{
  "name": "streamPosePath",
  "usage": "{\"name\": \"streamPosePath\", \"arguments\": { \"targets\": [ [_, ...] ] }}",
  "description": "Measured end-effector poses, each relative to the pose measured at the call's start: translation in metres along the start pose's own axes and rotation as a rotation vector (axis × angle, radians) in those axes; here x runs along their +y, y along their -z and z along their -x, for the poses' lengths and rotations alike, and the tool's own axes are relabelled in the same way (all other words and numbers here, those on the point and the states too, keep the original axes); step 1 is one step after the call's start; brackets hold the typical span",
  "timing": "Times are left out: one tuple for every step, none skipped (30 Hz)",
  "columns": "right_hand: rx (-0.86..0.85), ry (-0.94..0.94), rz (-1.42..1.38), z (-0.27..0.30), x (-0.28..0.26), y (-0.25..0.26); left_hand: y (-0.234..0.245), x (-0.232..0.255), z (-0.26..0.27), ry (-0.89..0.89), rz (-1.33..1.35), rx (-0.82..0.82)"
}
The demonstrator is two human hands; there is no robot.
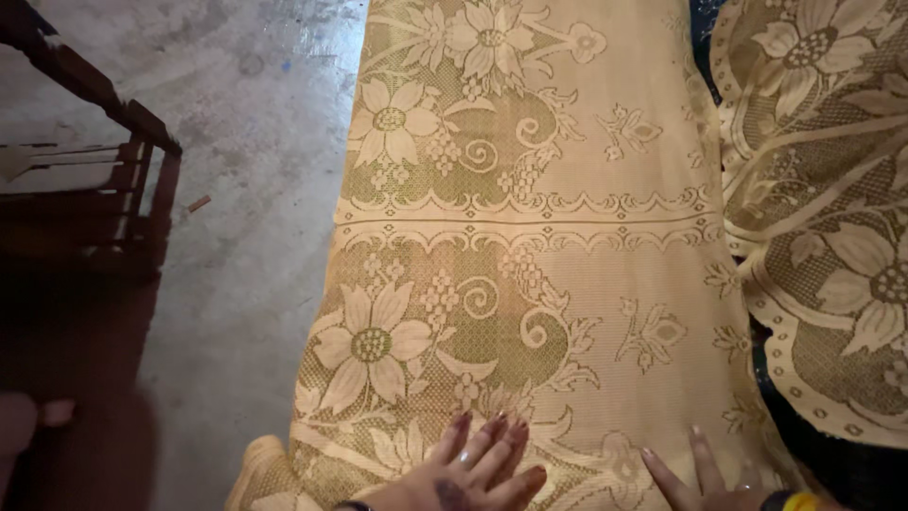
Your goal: The person unfolds a beige floral-patterned fabric and spreads it over a wooden chair. They repeatedly smooth and adjust the fabric with both hands to cover the seat and backrest evenly.
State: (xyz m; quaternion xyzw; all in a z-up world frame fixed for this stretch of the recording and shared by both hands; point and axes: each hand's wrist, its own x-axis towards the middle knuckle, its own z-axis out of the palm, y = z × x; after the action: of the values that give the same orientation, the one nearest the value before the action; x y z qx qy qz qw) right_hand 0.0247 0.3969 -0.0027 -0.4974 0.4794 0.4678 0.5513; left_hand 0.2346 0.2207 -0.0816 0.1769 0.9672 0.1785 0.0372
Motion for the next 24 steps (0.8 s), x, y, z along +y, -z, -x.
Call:
{"name": "streamPosePath", "arguments": {
  "targets": [
    [0.014,0.02,-0.06,-0.004,0.012,0.003,0.008,-0.009,-0.005,0.025,0.175,-0.216],
    [0.033,0.043,-0.119,-0.009,0.03,0.013,0.02,-0.024,-0.013,0.052,0.347,-0.435],
    [0.052,0.066,-0.179,-0.013,0.044,0.023,0.034,-0.041,-0.027,0.096,0.266,-0.431],
    [0.15,-0.052,-0.3,-0.016,0.058,0.031,0.047,-0.059,-0.045,0.135,0.188,-0.426],
    [0.25,-0.17,-0.42,-0.018,0.08,0.047,0.059,-0.079,-0.064,0.314,0.193,-0.386],
    [0.438,-0.244,-0.366,-0.027,0.098,0.069,0.067,-0.096,-0.081,0.494,0.204,-0.35],
    [0.671,-0.253,-0.503,-0.036,0.114,0.092,0.075,-0.118,-0.096,0.545,0.075,-0.152],
    [0.829,-0.334,-0.665,-0.044,0.129,0.116,0.079,-0.134,-0.108,0.586,-0.06,0.056],
    [1.22,-0.278,-0.628,-0.052,0.137,0.128,0.076,-0.141,-0.114,0.696,-0.036,0.036],
    [1.614,-0.209,-0.566,-0.063,0.141,0.142,0.072,-0.149,-0.118,0.808,-0.017,0.019],
    [1.639,-0.283,-0.579,-0.075,0.14,0.154,0.065,-0.155,-0.121,0.919,0.003,0.002],
    [1.656,-0.356,-0.599,-0.09,0.133,0.161,0.055,-0.157,-0.123,0.93,-0.028,0.019],
    [1.672,-0.43,-0.619,-0.103,0.127,0.164,0.044,-0.157,-0.124,0.94,-0.06,0.035],
    [1.639,-0.431,-0.617,-0.113,0.124,0.161,0.034,-0.158,-0.128,0.946,-0.091,0.054],
    [1.605,-0.432,-0.615,-0.12,0.12,0.152,0.026,-0.159,-0.129,0.927,-0.106,0.102],
    [1.573,-0.424,-0.612,-0.125,0.116,0.143,0.021,-0.161,-0.128,0.915,-0.124,0.149],
    [1.491,-0.483,-0.648,-0.126,0.119,0.131,0.019,-0.162,-0.126,0.902,-0.141,0.196],
    [1.406,-0.544,-0.682,-0.124,0.123,0.116,0.019,-0.163,-0.127,0.908,-0.149,0.195],
    [1.368,-0.613,-0.728,-0.122,0.132,0.105,0.02,-0.162,-0.127,0.914,-0.158,0.194],
    [1.326,-0.677,-0.774,-0.117,0.142,0.092,0.024,-0.161,-0.127,0.923,-0.166,0.189],
    [1.343,-0.64,-0.866,-0.113,0.146,0.076,0.029,-0.159,-0.126,0.925,-0.158,0.179],
    [1.371,-0.604,-0.954,-0.111,0.153,0.069,0.034,-0.159,-0.126,0.927,-0.158,0.178],
    [1.354,-0.649,-0.984,-0.11,0.162,0.07,0.04,-0.16,-0.128,0.929,-0.157,0.178],
    [1.326,-0.693,-1.019,-0.111,0.165,0.072,0.044,-0.16,-0.13,0.953,-0.1,0.153]
  ]
}}
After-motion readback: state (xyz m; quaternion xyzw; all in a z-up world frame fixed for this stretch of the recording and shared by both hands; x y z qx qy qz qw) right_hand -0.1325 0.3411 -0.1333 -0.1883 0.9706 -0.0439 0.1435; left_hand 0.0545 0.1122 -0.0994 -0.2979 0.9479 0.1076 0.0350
